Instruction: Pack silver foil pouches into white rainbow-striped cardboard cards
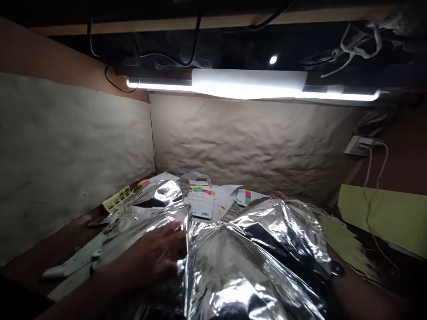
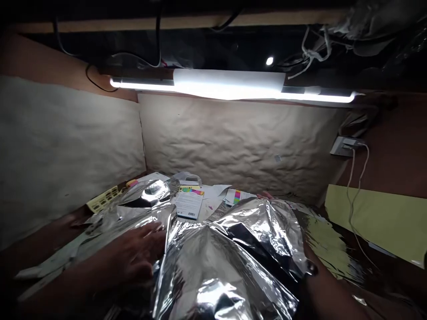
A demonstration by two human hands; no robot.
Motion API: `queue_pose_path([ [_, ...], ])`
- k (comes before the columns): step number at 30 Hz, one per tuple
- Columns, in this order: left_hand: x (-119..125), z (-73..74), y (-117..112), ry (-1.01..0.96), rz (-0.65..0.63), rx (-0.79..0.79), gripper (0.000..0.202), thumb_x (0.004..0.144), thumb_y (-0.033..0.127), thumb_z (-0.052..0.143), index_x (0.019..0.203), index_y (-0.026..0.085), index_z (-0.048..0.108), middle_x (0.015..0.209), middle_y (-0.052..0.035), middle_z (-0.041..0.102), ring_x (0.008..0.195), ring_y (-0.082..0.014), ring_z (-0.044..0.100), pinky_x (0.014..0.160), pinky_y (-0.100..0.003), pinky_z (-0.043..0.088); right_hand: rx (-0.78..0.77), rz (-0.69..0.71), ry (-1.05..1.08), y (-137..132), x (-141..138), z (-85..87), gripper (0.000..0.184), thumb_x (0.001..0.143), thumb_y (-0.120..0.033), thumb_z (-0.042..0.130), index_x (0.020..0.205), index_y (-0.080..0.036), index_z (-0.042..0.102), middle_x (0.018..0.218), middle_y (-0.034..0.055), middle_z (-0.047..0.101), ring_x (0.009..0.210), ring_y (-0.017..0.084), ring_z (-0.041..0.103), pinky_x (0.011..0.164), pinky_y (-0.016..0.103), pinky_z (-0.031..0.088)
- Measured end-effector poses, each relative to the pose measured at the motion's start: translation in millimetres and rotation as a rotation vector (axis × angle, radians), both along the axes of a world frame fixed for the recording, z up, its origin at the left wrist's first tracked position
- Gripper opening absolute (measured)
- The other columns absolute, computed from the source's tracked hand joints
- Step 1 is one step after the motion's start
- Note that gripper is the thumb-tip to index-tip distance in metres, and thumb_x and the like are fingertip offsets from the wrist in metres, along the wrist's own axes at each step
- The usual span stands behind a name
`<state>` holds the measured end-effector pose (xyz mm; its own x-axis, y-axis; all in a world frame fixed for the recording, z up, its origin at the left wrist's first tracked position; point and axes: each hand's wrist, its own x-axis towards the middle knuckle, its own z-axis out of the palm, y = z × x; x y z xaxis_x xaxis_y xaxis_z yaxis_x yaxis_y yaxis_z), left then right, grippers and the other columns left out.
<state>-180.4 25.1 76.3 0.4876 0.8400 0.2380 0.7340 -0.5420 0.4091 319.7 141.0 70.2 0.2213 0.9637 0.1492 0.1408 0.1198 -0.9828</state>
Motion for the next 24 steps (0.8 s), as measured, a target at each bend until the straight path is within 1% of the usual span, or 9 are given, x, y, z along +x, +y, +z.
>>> queue_pose_path([
  [3,-22.2,-22.9,-0.5,0.232,0.035,-0.187,0.07,0.083,0.054,0.066,0.146,0.039,0.042,0.153,-0.0043,0.04,0.141,-0.0356,0.036,0.111,-0.053,0.035,-0.093,0.215,0.099,12.8,-0.3,3.8,0.063,0.087,-0.07,0.026,0.124,-0.03,0.057,0.132,0.0122,0.062,0.113,0.027,0.064,0.092,0.044,0.05],
  [6,-73.2,-31.9,22.9,0.377,0.05,-0.217,0.068,0.088,0.053,0.06,0.149,0.031,0.039,0.157,-0.008,0.03,0.144,-0.0361,0.029,0.114,-0.055,0.028,-0.188,0.34,0.123,34.3,8.7,11.7,0.067,0.083,-0.071,0.034,0.127,-0.026,0.055,0.134,0.0143,0.06,0.116,0.029,0.063,0.094,0.044,0.05],
  [9,-120.7,-31.4,41.4,0.364,0.088,-0.168,0.058,0.092,0.041,0.057,0.147,0.03,0.042,0.156,-0.0049,0.032,0.143,-0.0341,0.029,0.113,-0.052,0.03,-0.289,0.39,0.043,53.0,24.2,16.2,0.053,0.077,-0.051,0.061,0.121,-0.02,0.061,0.122,0.0175,0.067,0.106,0.031,0.068,0.091,0.044,0.052],
  [11,-132.4,-30.7,42.9,0.32,0.145,-0.112,0.054,0.091,0.037,0.059,0.143,0.026,0.048,0.153,-0.0053,0.04,0.14,-0.0339,0.036,0.111,-0.049,0.034,-0.337,0.379,-0.06,63.7,33.7,15.4,0.05,0.066,-0.027,0.074,0.114,-0.016,0.066,0.106,0.017,0.073,0.092,0.031,0.071,0.085,0.044,0.055],
  [13,-119.3,-33.3,34.4,0.277,0.193,-0.018,0.051,0.092,0.039,0.057,0.14,0.025,0.052,0.15,-0.0048,0.046,0.139,-0.0334,0.038,0.112,-0.049,0.034,-0.334,0.324,-0.178,76.0,39.0,13.1,0.052,0.056,-0.011,0.076,0.106,-0.012,0.068,0.094,0.0152,0.075,0.082,0.03,0.072,0.081,0.043,0.056],
  [15,-82.8,-40.3,16.5,0.239,0.193,0.079,0.05,0.096,0.045,0.051,0.143,0.029,0.049,0.152,-0.0024,0.044,0.142,-0.0316,0.035,0.115,-0.05,0.03,-0.277,0.242,-0.295,90.8,37.6,10.8,0.053,0.053,-0.006,0.078,0.105,-0.01,0.069,0.091,0.0143,0.075,0.084,0.029,0.072,0.082,0.041,0.056],
  [18,-8.5,-57.7,-17.3,0.232,-0.041,0.016,0.068,0.093,0.051,0.054,0.153,0.035,0.027,0.16,-0.004,0.026,0.144,-0.0299,0.031,0.114,-0.046,0.036,-0.147,0.126,-0.474,113.0,21.9,6.1,0.054,0.059,-0.01,0.081,0.112,-0.009,0.067,0.104,0.0142,0.073,0.102,0.03,0.068,0.092,0.04,0.052],
  [20,31.4,-72.2,-33.2,0.298,-0.262,-0.021,0.062,0.097,0.051,0.046,0.154,0.042,0.021,0.16,-0.0014,0.024,0.145,-0.0305,0.028,0.115,-0.051,0.032,-0.069,0.069,-0.596,120.9,4.3,-0.8,0.048,0.073,-0.018,0.078,0.118,-0.012,0.064,0.119,0.0135,0.068,0.115,0.029,0.062,0.101,0.045,0.046],
  [24,55.5,-100.7,-33.7,0.361,-0.342,-0.071,0.051,0.103,0.044,0.034,0.152,0.048,0.019,0.159,-0.0003,0.022,0.145,-0.0338,0.027,0.113,-0.06,0.029,0.036,0.02,-0.814,106.0,-31.7,-21.7,0.04,0.087,-0.024,0.065,0.126,-0.016,0.061,0.141,0.0148,0.054,0.135,0.029,0.044,0.116,0.051,0.028],
])
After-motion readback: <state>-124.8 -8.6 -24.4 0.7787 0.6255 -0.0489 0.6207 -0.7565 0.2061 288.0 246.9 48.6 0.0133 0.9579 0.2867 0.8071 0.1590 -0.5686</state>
